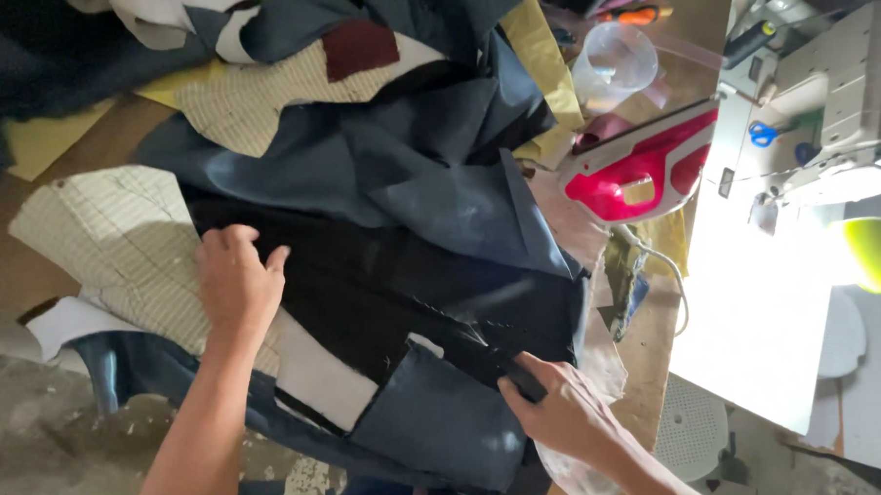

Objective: Ironing and pressing various fabric pieces on a cluttered workbench.

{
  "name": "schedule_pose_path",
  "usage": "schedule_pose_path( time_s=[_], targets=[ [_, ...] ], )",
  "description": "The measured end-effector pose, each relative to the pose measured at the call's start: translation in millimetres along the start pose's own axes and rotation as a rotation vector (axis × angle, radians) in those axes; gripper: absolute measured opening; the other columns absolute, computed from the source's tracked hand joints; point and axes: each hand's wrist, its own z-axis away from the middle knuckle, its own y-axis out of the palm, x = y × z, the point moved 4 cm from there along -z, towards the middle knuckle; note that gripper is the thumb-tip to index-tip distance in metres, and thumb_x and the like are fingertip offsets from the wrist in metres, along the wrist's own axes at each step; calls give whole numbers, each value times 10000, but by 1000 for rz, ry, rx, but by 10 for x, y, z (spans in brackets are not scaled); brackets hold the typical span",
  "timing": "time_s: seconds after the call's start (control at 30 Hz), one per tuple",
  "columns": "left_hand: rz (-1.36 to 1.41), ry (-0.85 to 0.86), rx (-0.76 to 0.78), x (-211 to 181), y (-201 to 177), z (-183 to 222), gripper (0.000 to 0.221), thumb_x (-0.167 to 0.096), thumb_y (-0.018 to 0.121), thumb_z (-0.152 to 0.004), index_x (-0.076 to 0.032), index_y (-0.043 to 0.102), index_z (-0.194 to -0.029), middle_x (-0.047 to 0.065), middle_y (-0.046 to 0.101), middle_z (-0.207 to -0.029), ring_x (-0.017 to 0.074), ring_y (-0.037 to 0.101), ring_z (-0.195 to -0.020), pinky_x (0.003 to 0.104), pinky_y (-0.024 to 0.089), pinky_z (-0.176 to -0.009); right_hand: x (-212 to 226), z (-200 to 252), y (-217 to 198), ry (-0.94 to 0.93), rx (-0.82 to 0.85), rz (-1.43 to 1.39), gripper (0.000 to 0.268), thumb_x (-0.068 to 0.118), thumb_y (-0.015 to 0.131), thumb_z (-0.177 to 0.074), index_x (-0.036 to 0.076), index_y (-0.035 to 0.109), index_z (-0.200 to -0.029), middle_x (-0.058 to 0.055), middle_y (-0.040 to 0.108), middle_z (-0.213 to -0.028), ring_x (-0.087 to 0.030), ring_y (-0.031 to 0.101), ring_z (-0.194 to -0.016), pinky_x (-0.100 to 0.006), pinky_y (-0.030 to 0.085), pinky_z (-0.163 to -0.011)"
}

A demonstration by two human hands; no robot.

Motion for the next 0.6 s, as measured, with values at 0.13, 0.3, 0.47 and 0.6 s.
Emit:
schedule_pose_path(
  time_s=[0.13,0.3,0.47,0.6],
  targets=[
    [-56,-210,229,209,122,-39,759,-518,845,-819,88,546,-1165,242,559,-1140,435,504,-1102,514,403,-965,263,74,-28,-230,-93,0,341,498,629,-910,202,700,-1065,-45,723,-721,-252,690,-754,-372,486,-690],
    [-103,-325,261,262,82,-172,877,-652,874,-692,59,621,-1140,284,577,-1172,474,557,-1084,519,488,-926,754,78,-42,-370,-211,-30,183,420,653,-883,252,700,-938,-52,773,-732,-329,732,-746,-416,516,-654],
    [111,-365,439,190,-55,-249,538,-512,838,-799,-81,749,-1109,225,605,-1142,458,545,-1132,532,463,-955,1138,-33,47,-312,-116,125,286,511,568,-934,231,623,-940,-92,747,-825,-387,695,-901,-485,517,-776],
    [180,-381,487,258,-56,-249,421,-426,796,-890,-88,703,-1123,202,576,-1176,441,528,-1176,548,479,-930,1454,-90,76,-369,-99,165,297,475,571,-932,186,623,-888,-132,714,-735,-419,678,-796,-524,498,-701]
  ],
)
